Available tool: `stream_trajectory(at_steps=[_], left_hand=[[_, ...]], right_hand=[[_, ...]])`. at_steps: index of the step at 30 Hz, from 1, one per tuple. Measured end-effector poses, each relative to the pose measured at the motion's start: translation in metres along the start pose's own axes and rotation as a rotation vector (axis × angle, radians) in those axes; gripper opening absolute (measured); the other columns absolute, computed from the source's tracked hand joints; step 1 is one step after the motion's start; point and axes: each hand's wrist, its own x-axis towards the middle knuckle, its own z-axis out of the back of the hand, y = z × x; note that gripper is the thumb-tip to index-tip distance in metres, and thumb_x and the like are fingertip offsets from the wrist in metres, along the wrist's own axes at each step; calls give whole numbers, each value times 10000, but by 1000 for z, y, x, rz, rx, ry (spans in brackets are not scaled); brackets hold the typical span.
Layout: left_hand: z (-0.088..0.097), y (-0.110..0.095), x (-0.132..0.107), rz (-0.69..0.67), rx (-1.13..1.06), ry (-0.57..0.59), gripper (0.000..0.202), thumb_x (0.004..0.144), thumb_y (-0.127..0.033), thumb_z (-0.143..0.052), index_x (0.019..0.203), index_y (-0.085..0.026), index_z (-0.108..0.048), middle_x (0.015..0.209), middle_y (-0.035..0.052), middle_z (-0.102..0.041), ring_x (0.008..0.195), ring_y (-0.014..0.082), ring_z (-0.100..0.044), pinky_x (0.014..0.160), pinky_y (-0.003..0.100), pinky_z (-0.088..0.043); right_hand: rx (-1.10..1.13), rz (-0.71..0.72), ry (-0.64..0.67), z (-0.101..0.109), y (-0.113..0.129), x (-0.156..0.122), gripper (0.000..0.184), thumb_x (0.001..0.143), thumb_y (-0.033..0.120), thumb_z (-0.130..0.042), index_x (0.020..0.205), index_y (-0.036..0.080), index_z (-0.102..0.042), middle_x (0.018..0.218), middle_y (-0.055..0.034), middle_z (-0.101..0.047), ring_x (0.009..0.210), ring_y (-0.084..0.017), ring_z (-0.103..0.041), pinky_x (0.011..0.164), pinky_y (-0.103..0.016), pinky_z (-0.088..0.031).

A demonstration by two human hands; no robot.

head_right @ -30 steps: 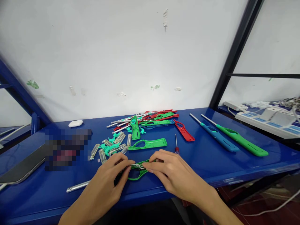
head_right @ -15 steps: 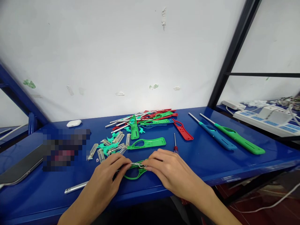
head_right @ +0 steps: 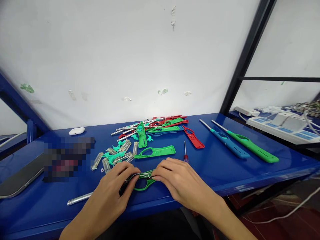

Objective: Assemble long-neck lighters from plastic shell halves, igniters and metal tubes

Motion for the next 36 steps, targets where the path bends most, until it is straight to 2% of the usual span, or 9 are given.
stream_trajectory(at_steps=[9,15,18,21,24,26,29,33,36], left_hand=[[1,1,-2,-59,1,-36,219,1069,-122,-487,1034,-211,-684,1005,44,-628,906,207,-620,797,359,-526],[0,1,-2,-34,-6,-38,220,1067,-132,-488,965,-211,-666,996,51,-627,884,206,-624,780,356,-540],[-1,2,0,-21,12,-33,214,1068,-148,-478,987,-212,-666,1001,61,-636,886,214,-642,782,362,-562],[-1,3,-1,-52,56,-61,264,1044,-100,-443,1106,-208,-676,1030,75,-669,919,236,-663,807,398,-590],[2,2,-6,-95,116,-118,400,989,-33,-423,1265,-208,-654,1108,90,-704,1021,269,-676,904,473,-596],[7,-1,-12,-96,136,-140,425,979,-29,-429,1288,-211,-657,1131,92,-714,1048,272,-678,942,490,-591],[15,-3,-21,-60,142,-141,345,1010,-86,-470,1230,-230,-693,1106,81,-723,1016,258,-692,927,471,-599],[19,5,-26,-12,149,-181,253,1027,-175,-546,1195,-261,-714,1112,74,-730,1019,269,-704,926,483,-603],[19,13,-26,16,94,-141,250,1029,-167,-556,1182,-270,-726,1117,58,-724,1014,251,-702,930,460,-608]], right_hand=[[-42,45,-9,-1,1,1,338,1040,48,-490,1173,212,-754,1005,-60,-744,852,-192,-676,744,-314,-532],[28,-39,17,1,1,2,279,1085,191,-528,1200,248,-775,1052,-56,-752,921,-196,-694,802,-309,-555],[77,-76,11,2,0,3,249,1085,251,-562,1196,258,-785,1058,-40,-766,967,-185,-710,867,-299,-561],[115,-74,-13,2,-1,3,207,1066,273,-607,1157,240,-789,1048,-27,-784,989,-181,-722,899,-292,-561],[107,-71,-36,-1,-3,1,186,1044,310,-645,1125,227,-790,1025,-30,-787,966,-187,-726,889,-296,-571],[96,-63,-41,-2,-4,0,177,1045,308,-643,1109,231,-789,1029,-33,-786,958,-186,-728,881,-297,-579],[88,-52,-51,-4,-5,1,174,1056,303,-625,1089,236,-782,1027,-36,-785,932,-182,-741,843,-290,-589],[114,-48,-81,-3,-5,2,188,1057,328,-626,1018,229,-781,967,-36,-793,869,-175,-755,803,-275,-600],[110,-15,-88,-2,-4,1,236,1074,326,-591,1009,226,-794,949,-37,-800,871,-176,-753,807,-280,-605]])
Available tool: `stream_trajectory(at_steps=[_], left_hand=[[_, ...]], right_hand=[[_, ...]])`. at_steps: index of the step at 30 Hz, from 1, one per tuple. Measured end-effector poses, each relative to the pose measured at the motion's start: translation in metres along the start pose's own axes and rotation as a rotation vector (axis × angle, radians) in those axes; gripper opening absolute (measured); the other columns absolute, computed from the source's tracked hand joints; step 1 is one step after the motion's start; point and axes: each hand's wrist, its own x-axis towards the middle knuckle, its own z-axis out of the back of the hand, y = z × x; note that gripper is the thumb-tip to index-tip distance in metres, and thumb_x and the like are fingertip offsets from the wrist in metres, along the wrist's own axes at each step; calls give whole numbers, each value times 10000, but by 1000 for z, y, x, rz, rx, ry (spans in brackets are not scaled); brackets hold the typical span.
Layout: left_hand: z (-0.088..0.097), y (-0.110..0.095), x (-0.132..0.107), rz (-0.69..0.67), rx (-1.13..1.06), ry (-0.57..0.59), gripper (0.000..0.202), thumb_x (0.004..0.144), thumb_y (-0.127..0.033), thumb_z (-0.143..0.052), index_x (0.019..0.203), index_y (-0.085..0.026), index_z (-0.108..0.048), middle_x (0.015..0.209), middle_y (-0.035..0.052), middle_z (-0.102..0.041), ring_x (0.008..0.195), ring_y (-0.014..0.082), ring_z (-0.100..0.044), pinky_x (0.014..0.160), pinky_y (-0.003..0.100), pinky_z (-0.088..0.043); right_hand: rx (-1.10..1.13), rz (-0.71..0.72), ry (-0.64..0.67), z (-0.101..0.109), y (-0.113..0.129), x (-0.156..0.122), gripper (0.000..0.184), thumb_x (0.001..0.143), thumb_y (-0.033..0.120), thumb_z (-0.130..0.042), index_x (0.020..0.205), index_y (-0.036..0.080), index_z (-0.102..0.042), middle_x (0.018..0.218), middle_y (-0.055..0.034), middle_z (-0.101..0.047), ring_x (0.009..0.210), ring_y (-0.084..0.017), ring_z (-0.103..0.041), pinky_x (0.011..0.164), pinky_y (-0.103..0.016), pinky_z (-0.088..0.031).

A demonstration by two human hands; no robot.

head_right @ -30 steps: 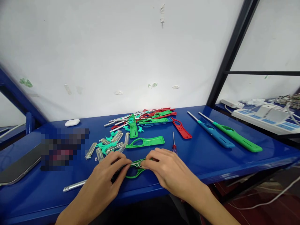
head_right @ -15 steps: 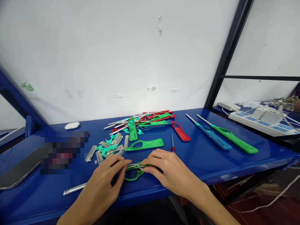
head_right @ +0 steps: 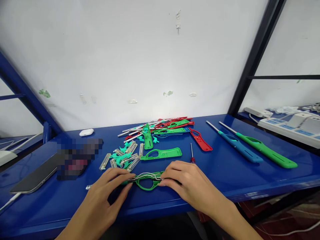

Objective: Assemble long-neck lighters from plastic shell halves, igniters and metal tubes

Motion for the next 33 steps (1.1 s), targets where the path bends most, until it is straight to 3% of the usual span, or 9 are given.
stream_trajectory(at_steps=[5,13,25,29,33], left_hand=[[-1,6,1,60,-98,57,227,1038,-177,-580,1136,-286,-754,1105,40,-719,1002,219,-699,889,370,-615],[2,10,-4,110,-143,78,220,1001,-207,-662,1164,-328,-748,1176,17,-705,1050,217,-709,956,385,-605],[4,9,-5,100,-67,147,260,1059,-245,-550,1250,-339,-699,1218,26,-669,1115,229,-660,971,432,-586],[6,8,-4,60,2,119,271,1053,-219,-542,1261,-312,-689,1192,46,-678,1096,249,-662,941,453,-592],[7,-6,-4,-83,50,35,307,1045,-139,-519,1275,-281,-664,1204,64,-664,1104,247,-646,943,439,-576]], right_hand=[[-24,36,4,1,0,-2,242,1084,257,-562,1088,231,-802,1015,-44,-792,899,-181,-739,817,-296,-590],[-12,18,21,1,-1,-3,228,1068,204,-579,1098,217,-805,1027,-41,-776,903,-181,-728,812,-305,-575],[7,24,22,2,0,-2,238,1069,198,-572,1093,217,-809,1024,-48,-772,888,-178,-720,801,-298,-574],[-5,27,23,2,0,-4,240,1072,201,-567,1091,212,-806,1023,-49,-771,886,-177,-718,798,-295,-569],[-49,20,33,1,-1,-5,238,1076,221,-565,1103,215,-801,1024,-49,-767,882,-181,-710,792,-303,-562]])
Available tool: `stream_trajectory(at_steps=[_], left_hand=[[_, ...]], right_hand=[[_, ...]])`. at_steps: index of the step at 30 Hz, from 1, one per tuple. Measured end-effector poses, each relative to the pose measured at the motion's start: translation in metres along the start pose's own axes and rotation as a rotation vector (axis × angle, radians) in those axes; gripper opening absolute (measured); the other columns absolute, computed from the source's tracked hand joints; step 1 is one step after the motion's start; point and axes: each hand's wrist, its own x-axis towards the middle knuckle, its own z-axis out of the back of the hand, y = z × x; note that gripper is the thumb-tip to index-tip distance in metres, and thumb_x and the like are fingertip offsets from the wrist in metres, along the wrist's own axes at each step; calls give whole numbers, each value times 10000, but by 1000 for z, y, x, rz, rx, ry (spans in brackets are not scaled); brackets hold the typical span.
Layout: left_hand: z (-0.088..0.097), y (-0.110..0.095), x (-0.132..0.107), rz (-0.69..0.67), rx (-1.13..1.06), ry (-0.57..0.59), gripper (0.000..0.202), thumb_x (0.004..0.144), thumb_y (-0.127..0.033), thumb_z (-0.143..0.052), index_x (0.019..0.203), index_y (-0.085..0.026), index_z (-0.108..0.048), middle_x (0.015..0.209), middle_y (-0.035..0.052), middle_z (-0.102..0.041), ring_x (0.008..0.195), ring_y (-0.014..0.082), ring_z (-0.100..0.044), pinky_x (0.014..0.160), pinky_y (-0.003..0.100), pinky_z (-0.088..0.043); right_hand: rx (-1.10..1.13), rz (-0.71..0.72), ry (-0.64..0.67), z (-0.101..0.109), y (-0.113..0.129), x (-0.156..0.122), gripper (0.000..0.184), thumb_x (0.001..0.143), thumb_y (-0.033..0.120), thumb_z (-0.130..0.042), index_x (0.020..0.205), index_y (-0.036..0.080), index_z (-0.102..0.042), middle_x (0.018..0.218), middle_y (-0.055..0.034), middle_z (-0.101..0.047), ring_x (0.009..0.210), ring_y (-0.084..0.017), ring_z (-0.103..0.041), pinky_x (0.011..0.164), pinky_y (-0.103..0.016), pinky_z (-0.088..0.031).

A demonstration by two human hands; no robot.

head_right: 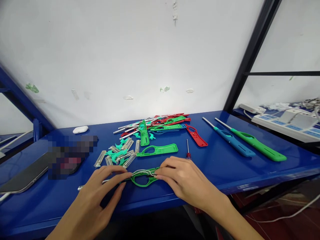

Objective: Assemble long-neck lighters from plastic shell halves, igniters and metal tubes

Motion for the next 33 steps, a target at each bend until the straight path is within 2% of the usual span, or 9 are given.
stream_trajectory(at_steps=[3,6,10,14,19,22,25,29,33], left_hand=[[-2,-16,2,-100,-32,-40,330,1020,-88,-519,1288,-237,-640,1220,81,-652,1161,243,-616,1023,422,-547],[-9,-26,5,-126,-19,31,379,1009,-76,-501,1347,-206,-616,1246,101,-653,1185,261,-602,1061,438,-540],[-17,-25,6,-123,12,131,459,1022,-86,-477,1462,-196,-549,1277,120,-647,1172,286,-594,1043,501,-560],[-16,-23,6,-137,32,213,513,1008,-56,-450,1502,-176,-518,1289,135,-645,1157,307,-583,1029,571,-569],[-14,-24,7,-140,43,236,534,998,-43,-437,1505,-189,-521,1300,138,-637,1173,329,-564,1032,639,-557],[-15,-24,6,-145,36,237,549,993,-37,-444,1515,-193,-510,1310,135,-631,1191,330,-552,1045,642,-549],[-16,-23,5,-143,40,238,547,993,-35,-449,1518,-177,-507,1318,139,-624,1201,330,-541,1052,631,-546],[-17,-23,5,-146,42,229,546,995,-33,-447,1523,-163,-502,1301,141,-624,1189,322,-543,1041,596,-556],[-18,-23,5,-132,31,219,525,1004,-39,-440,1499,-193,-519,1323,132,-615,1206,327,-537,1051,631,-536]], right_hand=[[-18,4,12,0,0,1,234,1076,220,-563,1100,211,-796,1019,-52,-757,873,-182,-703,777,-305,-554],[-27,10,15,0,2,2,235,1079,222,-555,1094,201,-789,1011,-56,-748,859,-181,-695,762,-304,-545],[-34,18,24,2,3,2,264,1089,217,-526,1094,188,-789,990,-63,-741,835,-179,-688,741,-300,-539],[-30,16,23,1,3,1,279,1093,222,-514,1115,185,-791,1012,-70,-745,859,-185,-696,764,-305,-546],[-24,-60,10,2,7,3,279,1087,244,-531,1070,204,-807,1019,-52,-777,895,-196,-714,818,-328,-547],[18,-114,-27,6,11,3,245,1076,246,-556,1135,220,-793,1054,-28,-816,928,-183,-744,856,-312,-543],[29,-73,-74,9,13,1,222,1050,243,-600,1180,213,-777,1060,-15,-837,921,-171,-767,842,-295,-545],[-1,8,-106,9,13,-1,200,1028,228,-619,1020,204,-817,998,-22,-841,890,-169,-780,835,-293,-553],[-78,64,-108,6,11,-2,217,1030,229,-619,965,200,-824,965,-19,-837,807,-168,-768,759,-311,-544]])
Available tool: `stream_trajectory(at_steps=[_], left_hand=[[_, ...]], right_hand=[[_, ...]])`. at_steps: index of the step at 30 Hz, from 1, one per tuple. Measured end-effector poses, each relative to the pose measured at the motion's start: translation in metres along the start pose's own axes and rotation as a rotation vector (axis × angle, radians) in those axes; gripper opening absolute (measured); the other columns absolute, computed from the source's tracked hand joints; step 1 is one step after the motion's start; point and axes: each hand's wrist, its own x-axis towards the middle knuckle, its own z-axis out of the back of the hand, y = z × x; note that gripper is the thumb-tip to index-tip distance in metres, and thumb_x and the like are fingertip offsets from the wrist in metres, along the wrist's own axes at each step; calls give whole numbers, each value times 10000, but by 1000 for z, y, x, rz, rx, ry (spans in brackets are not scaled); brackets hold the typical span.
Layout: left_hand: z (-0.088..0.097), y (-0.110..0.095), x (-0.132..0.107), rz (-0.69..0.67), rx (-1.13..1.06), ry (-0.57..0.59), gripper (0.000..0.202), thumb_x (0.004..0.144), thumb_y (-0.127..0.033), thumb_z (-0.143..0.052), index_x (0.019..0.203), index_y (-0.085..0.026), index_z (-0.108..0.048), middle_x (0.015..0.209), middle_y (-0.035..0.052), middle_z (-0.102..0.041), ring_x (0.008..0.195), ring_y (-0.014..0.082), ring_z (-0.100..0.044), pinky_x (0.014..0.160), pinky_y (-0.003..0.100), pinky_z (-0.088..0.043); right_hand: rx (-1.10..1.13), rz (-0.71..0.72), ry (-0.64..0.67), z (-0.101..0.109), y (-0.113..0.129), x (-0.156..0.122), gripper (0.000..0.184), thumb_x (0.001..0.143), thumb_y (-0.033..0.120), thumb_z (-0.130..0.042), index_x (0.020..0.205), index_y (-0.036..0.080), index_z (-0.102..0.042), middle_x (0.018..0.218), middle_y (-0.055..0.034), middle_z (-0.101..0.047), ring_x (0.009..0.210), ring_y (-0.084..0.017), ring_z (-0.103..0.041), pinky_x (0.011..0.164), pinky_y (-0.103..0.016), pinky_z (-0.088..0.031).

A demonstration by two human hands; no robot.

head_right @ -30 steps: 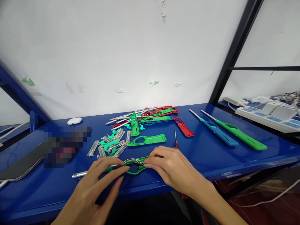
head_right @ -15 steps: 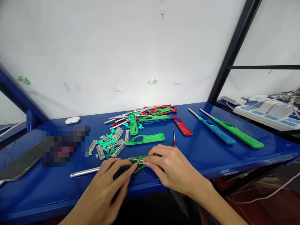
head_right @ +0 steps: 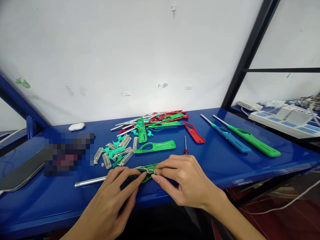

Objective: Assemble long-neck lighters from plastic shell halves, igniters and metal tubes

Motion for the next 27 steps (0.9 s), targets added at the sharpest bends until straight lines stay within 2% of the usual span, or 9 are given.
stream_trajectory(at_steps=[7,14,16,19,21,23,27], left_hand=[[1,-2,0,10,-1,13,555,987,-28,-437,1506,-204,-521,1316,133,-624,1192,329,-553,1038,648,-536],[1,-3,1,3,-23,-9,535,980,-22,-457,1472,-210,-555,1269,128,-643,1168,321,-574,1031,623,-540],[2,0,0,-3,-71,-87,504,992,-16,-464,1438,-224,-569,1243,111,-645,1167,287,-574,1037,549,-543],[7,10,-2,10,-137,-303,444,1006,5,-477,1341,-254,-611,1195,76,-645,1123,219,-589,979,402,-547],[12,20,-4,63,-91,-402,383,1014,-9,-512,1250,-273,-659,1142,49,-656,1074,196,-605,934,361,-536],[16,31,-5,138,-56,-458,291,1018,-73,-572,1186,-278,-691,1115,37,-674,1045,204,-616,912,369,-530],[16,44,-7,213,-64,-407,155,1010,-223,-649,1127,-289,-726,1113,34,-701,1031,237,-644,967,449,-521]], right_hand=[[-128,63,51,0,3,4,274,1036,180,-565,869,181,-782,995,-30,-829,732,-173,-696,637,-333,-490],[-118,53,51,0,3,3,303,1036,170,-551,832,201,-772,997,-33,-833,740,-167,-712,669,-331,-513],[-91,38,55,0,2,2,292,1036,169,-552,854,202,-778,1013,-32,-838,767,-172,-737,720,-337,-537],[-35,0,67,1,2,3,271,1042,169,-550,930,206,-795,1028,-20,-843,819,-177,-771,819,-344,-560],[-5,-15,58,1,1,4,261,1046,179,-556,956,204,-800,1025,-17,-845,835,-177,-779,843,-340,-567],[6,-17,36,0,0,4,246,1048,186,-563,981,198,-799,1013,-22,-845,842,-181,-777,824,-332,-576],[-27,-31,-82,-3,-4,3,199,1039,158,-578,1031,192,-774,1000,-42,-838,862,-201,-753,809,-357,-585]])
